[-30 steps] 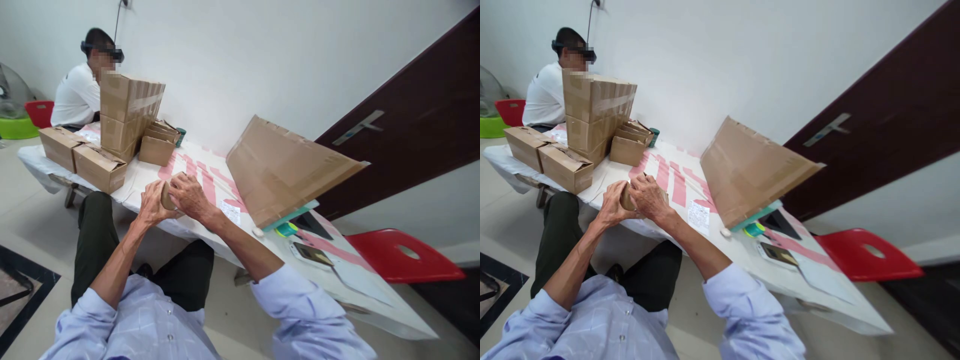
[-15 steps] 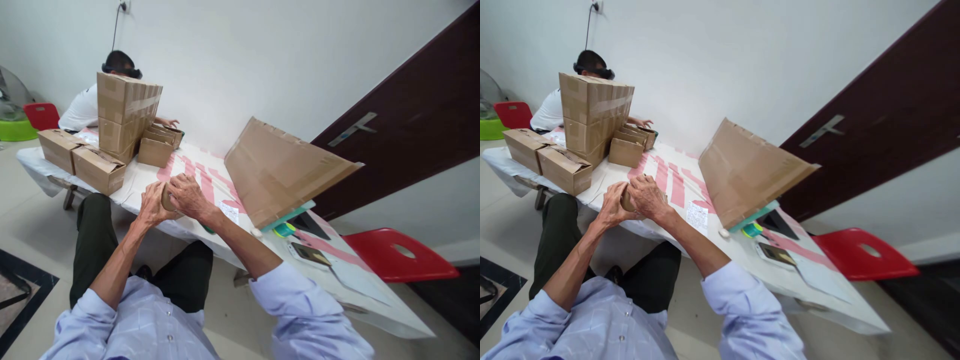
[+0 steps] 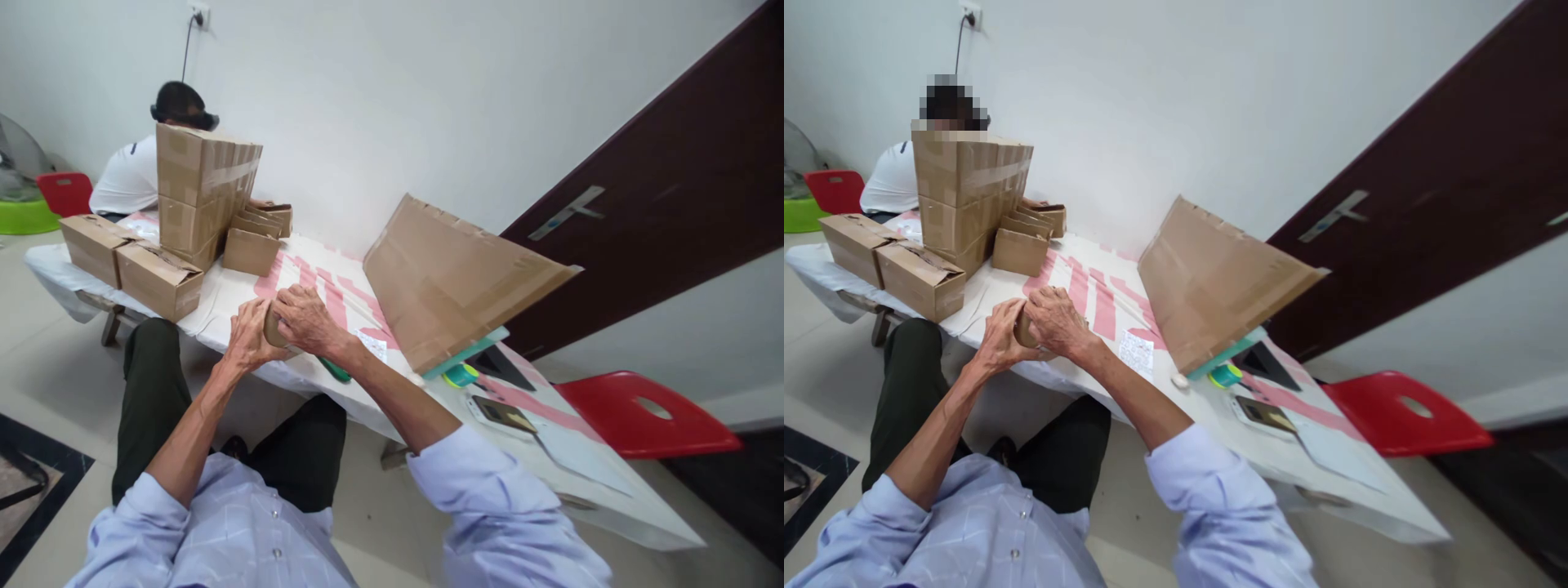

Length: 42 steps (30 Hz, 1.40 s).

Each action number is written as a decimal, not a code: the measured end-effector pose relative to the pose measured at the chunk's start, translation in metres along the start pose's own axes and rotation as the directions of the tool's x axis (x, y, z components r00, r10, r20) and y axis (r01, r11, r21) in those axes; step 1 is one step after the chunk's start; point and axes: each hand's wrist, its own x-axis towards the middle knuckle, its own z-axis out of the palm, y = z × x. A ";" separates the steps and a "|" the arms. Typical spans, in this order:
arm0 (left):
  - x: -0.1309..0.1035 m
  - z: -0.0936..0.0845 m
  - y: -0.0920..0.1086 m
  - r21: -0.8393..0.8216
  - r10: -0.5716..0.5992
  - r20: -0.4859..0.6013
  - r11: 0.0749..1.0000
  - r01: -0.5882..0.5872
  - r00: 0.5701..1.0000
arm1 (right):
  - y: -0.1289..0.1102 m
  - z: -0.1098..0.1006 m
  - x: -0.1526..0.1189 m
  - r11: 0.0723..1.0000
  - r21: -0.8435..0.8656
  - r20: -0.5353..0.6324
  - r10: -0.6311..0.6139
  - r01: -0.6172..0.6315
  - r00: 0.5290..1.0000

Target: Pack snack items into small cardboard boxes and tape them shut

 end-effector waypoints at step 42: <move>0.005 -0.003 0.009 0.030 0.016 0.025 0.999 -0.017 1.000 | 0.022 -0.024 0.018 0.986 0.087 0.242 -0.156 0.139 0.958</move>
